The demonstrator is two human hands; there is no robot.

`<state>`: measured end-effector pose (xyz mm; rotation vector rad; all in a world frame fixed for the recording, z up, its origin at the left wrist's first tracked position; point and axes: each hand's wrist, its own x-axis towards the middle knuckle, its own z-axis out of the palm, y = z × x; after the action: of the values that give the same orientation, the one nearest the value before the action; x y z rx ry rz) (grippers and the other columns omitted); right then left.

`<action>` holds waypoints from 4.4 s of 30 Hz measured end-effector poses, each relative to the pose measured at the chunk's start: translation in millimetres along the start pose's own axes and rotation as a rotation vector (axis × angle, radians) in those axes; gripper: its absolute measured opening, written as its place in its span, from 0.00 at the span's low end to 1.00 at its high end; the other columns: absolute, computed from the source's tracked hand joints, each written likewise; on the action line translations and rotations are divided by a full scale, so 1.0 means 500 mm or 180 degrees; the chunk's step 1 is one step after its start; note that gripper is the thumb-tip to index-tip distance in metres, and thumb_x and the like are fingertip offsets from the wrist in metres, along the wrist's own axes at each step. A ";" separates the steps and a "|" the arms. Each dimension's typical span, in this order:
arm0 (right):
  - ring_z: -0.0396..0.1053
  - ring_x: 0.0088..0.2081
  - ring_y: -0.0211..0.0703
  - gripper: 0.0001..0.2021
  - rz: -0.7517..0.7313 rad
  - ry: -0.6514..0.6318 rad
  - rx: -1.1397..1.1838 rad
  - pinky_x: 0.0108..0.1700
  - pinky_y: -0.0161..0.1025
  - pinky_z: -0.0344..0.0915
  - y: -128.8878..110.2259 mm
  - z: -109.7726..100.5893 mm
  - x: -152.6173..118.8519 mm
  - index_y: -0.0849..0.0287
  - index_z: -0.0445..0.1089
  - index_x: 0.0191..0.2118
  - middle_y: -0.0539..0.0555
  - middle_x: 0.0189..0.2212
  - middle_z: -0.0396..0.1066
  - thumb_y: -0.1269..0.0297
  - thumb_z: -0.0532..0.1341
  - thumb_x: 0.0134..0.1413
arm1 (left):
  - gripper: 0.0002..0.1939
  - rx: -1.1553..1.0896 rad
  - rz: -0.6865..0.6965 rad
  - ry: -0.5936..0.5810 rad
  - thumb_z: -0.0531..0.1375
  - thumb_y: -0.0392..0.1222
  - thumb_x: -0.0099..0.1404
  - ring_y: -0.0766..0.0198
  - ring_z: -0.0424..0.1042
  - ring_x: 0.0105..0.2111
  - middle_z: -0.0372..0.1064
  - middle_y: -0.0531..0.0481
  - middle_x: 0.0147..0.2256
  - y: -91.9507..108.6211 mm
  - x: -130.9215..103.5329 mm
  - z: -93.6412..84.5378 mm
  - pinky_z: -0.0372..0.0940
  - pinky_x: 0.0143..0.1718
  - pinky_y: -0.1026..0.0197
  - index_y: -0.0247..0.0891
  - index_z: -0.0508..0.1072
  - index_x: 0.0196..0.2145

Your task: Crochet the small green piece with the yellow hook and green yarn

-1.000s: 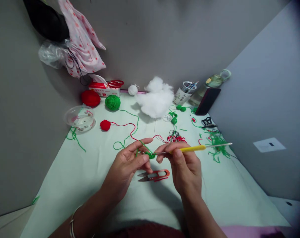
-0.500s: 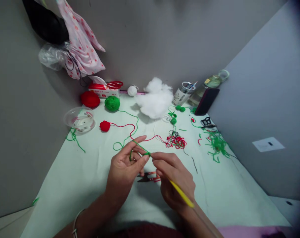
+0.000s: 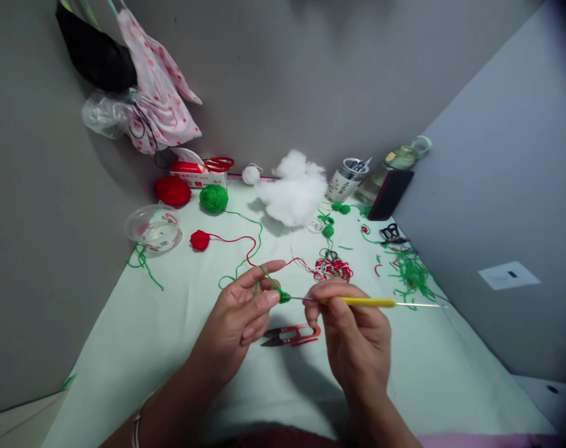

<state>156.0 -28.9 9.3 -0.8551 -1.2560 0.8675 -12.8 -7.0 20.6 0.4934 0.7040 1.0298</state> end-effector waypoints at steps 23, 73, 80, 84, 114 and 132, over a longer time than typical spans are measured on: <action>0.74 0.34 0.38 0.07 0.0397 0.0028 -0.0051 0.38 0.37 0.72 0.024 0.005 0.012 0.50 0.82 0.42 0.51 0.36 0.80 0.64 0.64 0.68 | 0.20 0.0338 0.0231 0.0017 0.72 0.39 0.63 0.79 0.63 0.17 0.71 0.56 0.32 -0.032 0.008 0.002 0.59 0.18 0.72 0.42 0.82 0.53; 0.76 0.33 0.41 0.11 0.0487 0.0048 0.0380 0.36 0.39 0.76 0.023 0.000 0.013 0.56 0.77 0.41 0.54 0.35 0.80 0.59 0.59 0.72 | 0.22 0.0192 0.0074 0.0033 0.72 0.38 0.63 0.83 0.52 0.15 0.69 0.57 0.33 -0.021 -0.002 0.003 0.48 0.15 0.72 0.40 0.78 0.54; 0.77 0.36 0.42 0.12 -0.0454 -0.0227 -0.0867 0.38 0.41 0.76 -0.002 -0.001 0.003 0.54 0.76 0.47 0.54 0.38 0.80 0.71 0.55 0.73 | 0.21 0.0539 0.0317 0.0294 0.73 0.40 0.62 0.83 0.55 0.16 0.68 0.57 0.36 -0.025 -0.008 0.004 0.50 0.16 0.71 0.44 0.80 0.53; 0.78 0.39 0.45 0.14 -0.1298 -0.0495 -0.1885 0.39 0.42 0.76 0.004 0.003 -0.010 0.53 0.76 0.50 0.56 0.39 0.81 0.75 0.58 0.68 | 0.26 0.0641 0.0483 0.0414 0.75 0.41 0.60 0.80 0.57 0.16 0.69 0.57 0.34 -0.035 -0.008 0.009 0.50 0.15 0.72 0.43 0.78 0.56; 0.74 0.36 0.39 0.09 0.0032 -0.0066 -0.0156 0.38 0.37 0.72 0.016 0.000 0.008 0.49 0.82 0.42 0.51 0.37 0.81 0.67 0.63 0.69 | 0.22 -0.0005 0.0130 0.0134 0.76 0.37 0.57 0.81 0.58 0.15 0.69 0.59 0.28 -0.029 0.002 0.009 0.54 0.16 0.73 0.40 0.83 0.50; 0.78 0.34 0.36 0.11 0.0013 -0.0040 -0.0531 0.38 0.34 0.77 0.003 0.002 -0.006 0.53 0.78 0.45 0.51 0.38 0.80 0.69 0.57 0.73 | 0.17 0.0746 0.0498 0.0365 0.71 0.40 0.62 0.76 0.66 0.19 0.69 0.56 0.32 -0.040 -0.007 -0.001 0.65 0.23 0.69 0.41 0.83 0.50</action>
<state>154.9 -30.8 6.9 -0.9860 -1.3519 0.7801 -2.2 -18.7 8.0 0.7052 0.9050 1.1345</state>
